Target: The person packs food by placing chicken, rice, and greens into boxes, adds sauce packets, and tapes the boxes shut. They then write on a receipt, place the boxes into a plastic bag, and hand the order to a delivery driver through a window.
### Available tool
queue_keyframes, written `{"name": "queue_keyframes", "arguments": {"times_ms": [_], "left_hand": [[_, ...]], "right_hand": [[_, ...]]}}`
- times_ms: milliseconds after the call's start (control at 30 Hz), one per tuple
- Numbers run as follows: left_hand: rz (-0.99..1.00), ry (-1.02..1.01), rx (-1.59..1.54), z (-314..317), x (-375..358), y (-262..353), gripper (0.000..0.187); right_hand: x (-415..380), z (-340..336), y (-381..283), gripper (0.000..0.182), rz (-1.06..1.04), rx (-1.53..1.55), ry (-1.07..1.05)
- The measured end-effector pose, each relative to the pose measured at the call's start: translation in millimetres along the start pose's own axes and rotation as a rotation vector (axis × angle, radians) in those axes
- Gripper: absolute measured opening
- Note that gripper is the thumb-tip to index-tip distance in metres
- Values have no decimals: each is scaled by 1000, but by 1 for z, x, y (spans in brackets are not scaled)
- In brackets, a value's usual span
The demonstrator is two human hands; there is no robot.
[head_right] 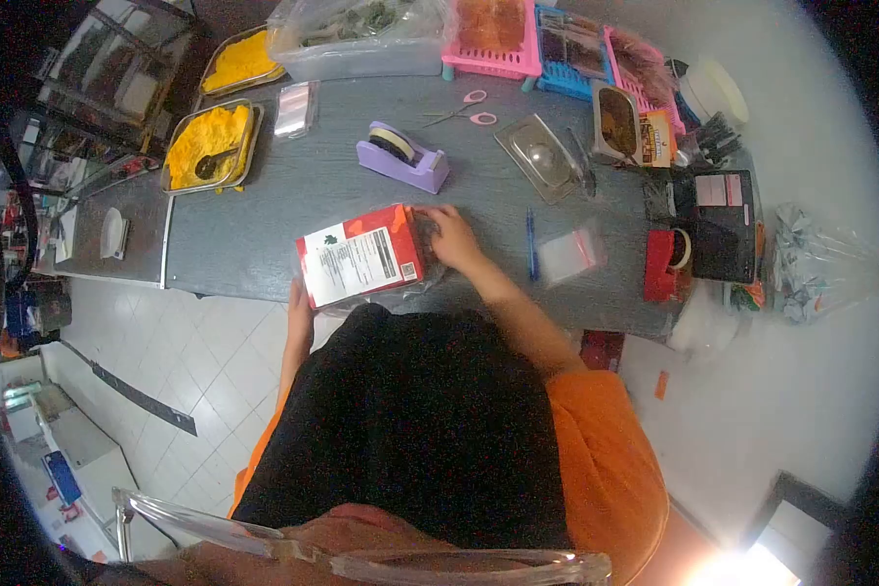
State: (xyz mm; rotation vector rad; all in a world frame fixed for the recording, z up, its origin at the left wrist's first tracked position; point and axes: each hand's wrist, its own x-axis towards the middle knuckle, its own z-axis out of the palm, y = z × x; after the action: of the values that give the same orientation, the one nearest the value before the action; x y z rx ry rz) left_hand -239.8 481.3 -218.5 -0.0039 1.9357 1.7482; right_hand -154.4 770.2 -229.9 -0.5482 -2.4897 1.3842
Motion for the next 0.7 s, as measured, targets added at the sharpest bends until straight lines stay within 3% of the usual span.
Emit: {"name": "queue_keyframes", "arguments": {"times_ms": [167,233,267,333,367,400,433,467,500,567,633,700], "left_hand": [[73,35,102,8,11,24,37],[66,66,149,6,22,23,38],[54,91,191,6,28,22,40],[-31,131,199,13,37,39,38],[-125,173,205,17,42,46,36],[-125,172,205,16,53,45,36],[-6,167,280,12,67,41,32],[113,163,354,8,76,36,28],[114,163,352,7,78,37,28],[490,355,461,7,81,37,25],[449,283,427,11,62,52,26],[403,210,399,7,46,50,27]], "right_hand": [[27,2,14,36,-110,-107,-98],[37,1,14,29,80,37,-265],[38,1,14,29,76,38,-260],[41,-1,4,24,182,-153,-197],[42,-2,-1,24,181,-153,-193],[42,-2,-7,23,146,-353,-195],[42,-3,-14,22,109,-552,-198],[41,-2,-21,22,108,-554,-198],[39,-3,-30,21,102,-482,-82],[31,-3,-36,21,94,-417,34],[18,-5,-39,21,-137,-166,366],[7,-19,-48,22,-198,-150,360]]}}
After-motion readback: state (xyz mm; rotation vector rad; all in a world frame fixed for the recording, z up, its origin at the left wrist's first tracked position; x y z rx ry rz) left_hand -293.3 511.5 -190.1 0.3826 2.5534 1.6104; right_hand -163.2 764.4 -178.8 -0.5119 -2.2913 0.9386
